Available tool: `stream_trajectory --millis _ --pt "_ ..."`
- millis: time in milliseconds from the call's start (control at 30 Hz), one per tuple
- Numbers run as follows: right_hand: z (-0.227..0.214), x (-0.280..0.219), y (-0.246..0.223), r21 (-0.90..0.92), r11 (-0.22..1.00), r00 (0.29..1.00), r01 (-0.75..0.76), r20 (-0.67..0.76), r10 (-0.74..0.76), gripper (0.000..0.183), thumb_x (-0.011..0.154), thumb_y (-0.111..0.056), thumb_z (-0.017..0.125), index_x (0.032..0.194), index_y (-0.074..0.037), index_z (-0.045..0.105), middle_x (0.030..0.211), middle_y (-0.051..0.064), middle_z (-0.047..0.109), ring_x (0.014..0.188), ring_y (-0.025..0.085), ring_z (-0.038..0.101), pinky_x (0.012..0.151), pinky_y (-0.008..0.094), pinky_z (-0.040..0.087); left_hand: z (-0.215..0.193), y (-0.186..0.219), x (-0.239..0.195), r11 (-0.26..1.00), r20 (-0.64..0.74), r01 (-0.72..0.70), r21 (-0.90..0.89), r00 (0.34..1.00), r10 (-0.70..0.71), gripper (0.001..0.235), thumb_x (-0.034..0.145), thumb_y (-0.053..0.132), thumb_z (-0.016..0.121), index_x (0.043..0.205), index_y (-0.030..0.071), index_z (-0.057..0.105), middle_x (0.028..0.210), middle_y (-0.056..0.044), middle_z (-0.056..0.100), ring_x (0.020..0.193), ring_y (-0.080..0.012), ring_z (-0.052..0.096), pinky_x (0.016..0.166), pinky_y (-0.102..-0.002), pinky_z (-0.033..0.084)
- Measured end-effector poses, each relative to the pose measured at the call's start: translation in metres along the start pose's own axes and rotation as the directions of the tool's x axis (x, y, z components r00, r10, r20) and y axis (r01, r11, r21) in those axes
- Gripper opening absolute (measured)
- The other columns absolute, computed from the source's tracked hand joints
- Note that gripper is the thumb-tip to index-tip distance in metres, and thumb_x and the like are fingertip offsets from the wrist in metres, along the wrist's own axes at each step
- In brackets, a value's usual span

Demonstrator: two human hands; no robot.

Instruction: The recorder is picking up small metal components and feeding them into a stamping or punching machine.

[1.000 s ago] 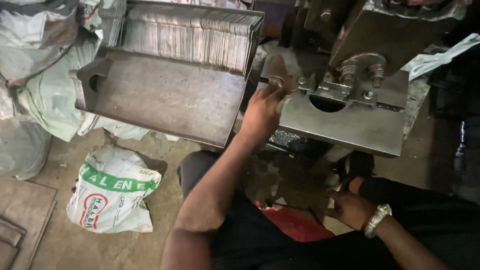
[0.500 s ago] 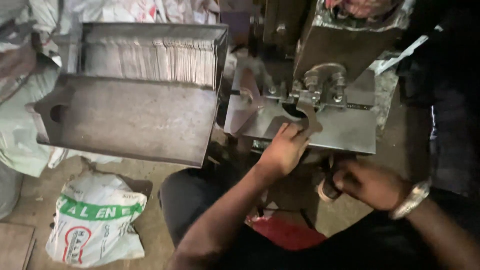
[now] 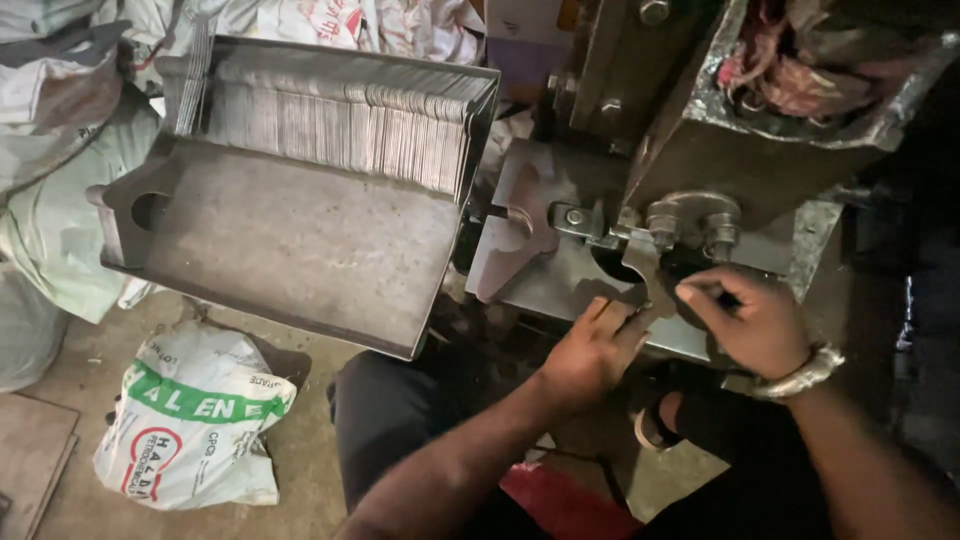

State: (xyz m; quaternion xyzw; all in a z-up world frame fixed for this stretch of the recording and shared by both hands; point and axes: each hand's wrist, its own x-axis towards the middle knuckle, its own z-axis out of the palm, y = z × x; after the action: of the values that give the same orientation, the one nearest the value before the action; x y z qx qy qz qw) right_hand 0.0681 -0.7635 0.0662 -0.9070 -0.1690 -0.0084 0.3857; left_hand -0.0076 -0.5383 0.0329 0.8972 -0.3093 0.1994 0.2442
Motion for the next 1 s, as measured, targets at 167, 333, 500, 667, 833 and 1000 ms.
stream_trajectory --millis 167,333,500,667,833,1000 --pt "0.001 0.011 -0.022 -0.110 0.991 0.996 0.082 0.030 -0.080 0.024 0.089 -0.032 0.078 0.104 -0.013 0.080 0.093 0.003 0.079 0.064 0.013 0.071 0.054 0.028 0.053 0.016 -0.002 -0.003 0.993 -0.019 0.069 -0.092 0.997 -0.071 0.039 0.098 0.012 0.065 0.133 -0.004 0.062 0.123 -0.013 0.066 0.114 -0.0291 0.057 0.106 -0.043 0.046" --pt "-0.001 0.002 -0.022 -0.115 0.983 0.990 0.144 0.026 -0.142 0.020 0.091 -0.025 0.076 0.107 -0.013 0.078 0.099 0.004 0.078 0.074 0.016 0.074 0.061 0.030 0.056 0.002 0.002 0.003 0.984 -0.021 0.078 -0.163 0.996 -0.083 0.043 0.097 0.012 0.065 0.136 -0.004 0.062 0.123 -0.015 0.065 0.114 -0.0300 0.057 0.106 -0.042 0.046" --pt "0.005 -0.010 -0.025 -0.194 0.950 0.962 0.244 0.169 -0.213 0.048 0.077 -0.002 0.066 0.124 -0.013 0.070 0.135 0.006 0.067 0.114 0.028 0.066 0.086 0.039 0.057 0.001 -0.003 0.004 0.990 -0.050 0.040 -0.136 0.998 -0.047 0.041 0.094 0.012 0.068 0.132 -0.003 0.062 0.126 -0.017 0.065 0.117 -0.0330 0.058 0.104 -0.044 0.047" --pt "0.018 -0.023 -0.031 -0.257 0.920 0.954 0.296 0.136 -0.269 0.049 0.076 -0.005 0.070 0.125 -0.010 0.070 0.139 0.009 0.062 0.125 0.033 0.057 0.102 0.046 0.048 0.007 0.000 -0.001 0.973 -0.063 0.112 -0.204 0.990 -0.127 0.037 0.094 0.012 0.069 0.129 0.004 0.064 0.122 -0.017 0.066 0.114 -0.0353 0.060 0.102 -0.047 0.050" --pt "0.007 -0.036 -0.048 -0.346 0.784 0.846 0.515 0.060 -0.529 0.033 0.081 -0.014 0.073 0.114 -0.011 0.074 0.128 0.008 0.069 0.122 0.031 0.059 0.100 0.049 0.047 -0.050 0.018 0.002 0.897 -0.099 0.177 -0.406 0.967 -0.235 0.029 0.096 0.018 0.072 0.123 0.009 0.066 0.113 -0.016 0.071 0.105 -0.0360 0.069 0.094 -0.046 0.057" --pt "0.025 -0.050 -0.048 0.003 0.999 0.993 -0.036 0.112 0.036 0.019 0.100 -0.022 0.065 0.104 -0.008 0.078 0.083 0.011 0.073 0.073 0.022 0.063 0.065 0.035 0.051 -0.095 -0.011 0.003 0.728 0.058 0.471 -0.498 0.856 -0.514 0.047 0.102 0.025 0.065 0.142 0.002 0.055 0.125 -0.020 0.070 0.114 -0.0323 0.072 0.097 -0.042 0.060"
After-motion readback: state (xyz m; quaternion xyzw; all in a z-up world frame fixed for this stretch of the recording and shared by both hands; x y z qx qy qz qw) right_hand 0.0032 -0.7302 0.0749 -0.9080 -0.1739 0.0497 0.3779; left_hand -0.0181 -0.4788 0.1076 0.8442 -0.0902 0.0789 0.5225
